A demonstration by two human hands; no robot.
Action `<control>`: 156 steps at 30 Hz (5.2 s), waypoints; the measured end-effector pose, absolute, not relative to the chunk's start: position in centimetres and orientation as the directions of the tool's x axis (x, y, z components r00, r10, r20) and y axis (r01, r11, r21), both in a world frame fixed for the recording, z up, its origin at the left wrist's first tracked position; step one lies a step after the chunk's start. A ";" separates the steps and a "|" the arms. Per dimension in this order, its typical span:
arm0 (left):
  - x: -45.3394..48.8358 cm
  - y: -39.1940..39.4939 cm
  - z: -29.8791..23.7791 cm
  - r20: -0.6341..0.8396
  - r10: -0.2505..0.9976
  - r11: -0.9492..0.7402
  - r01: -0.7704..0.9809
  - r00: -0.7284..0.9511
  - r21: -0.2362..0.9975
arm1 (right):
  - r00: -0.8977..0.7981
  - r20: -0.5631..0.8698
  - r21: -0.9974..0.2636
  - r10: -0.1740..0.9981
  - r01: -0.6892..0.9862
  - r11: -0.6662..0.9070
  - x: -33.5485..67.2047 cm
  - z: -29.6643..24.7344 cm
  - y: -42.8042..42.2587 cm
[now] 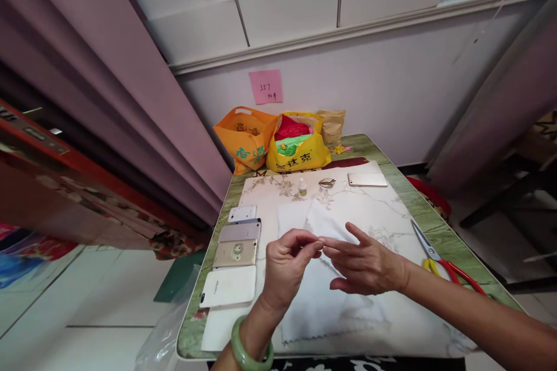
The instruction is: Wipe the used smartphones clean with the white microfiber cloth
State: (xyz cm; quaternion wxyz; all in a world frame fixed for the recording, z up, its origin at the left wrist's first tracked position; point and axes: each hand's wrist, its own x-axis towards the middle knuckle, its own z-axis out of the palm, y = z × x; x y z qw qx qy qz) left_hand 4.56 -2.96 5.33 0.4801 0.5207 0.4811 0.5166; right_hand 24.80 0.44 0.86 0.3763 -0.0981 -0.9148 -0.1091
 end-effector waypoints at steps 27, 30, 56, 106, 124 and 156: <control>1.9 -3.0 5.6 0.131 0.977 -0.153 0.128 0.168 0.980 | -0.633 0.744 -0.113 0.214 0.197 0.974 22.6 1.5 -0.9; 1.8 -3.1 6.0 0.197 0.964 -0.230 0.189 0.180 0.955 | -0.594 0.767 -0.168 0.242 0.179 0.970 22.4 1.6 -1.1; -17.7 -2.1 -1.2 0.116 0.895 0.308 0.783 -0.432 0.540 | -0.307 0.145 -0.649 0.941 0.689 0.324 19.4 -11.9 1.4; -15.9 -9.6 -2.3 -0.071 0.997 -0.003 0.945 0.027 0.326 | -0.325 0.232 -0.647 0.917 0.652 0.395 19.5 -12.5 1.4; -14.4 -5.4 -3.9 -0.260 0.951 -0.009 0.852 0.169 0.524 | -0.340 0.234 -0.630 0.911 0.661 0.409 19.5 -12.6 1.3; -4.6 -4.2 -2.2 -0.073 0.994 0.019 0.527 0.082 0.850 | -0.172 0.281 -0.254 0.944 0.935 0.246 23.1 -10.0 4.1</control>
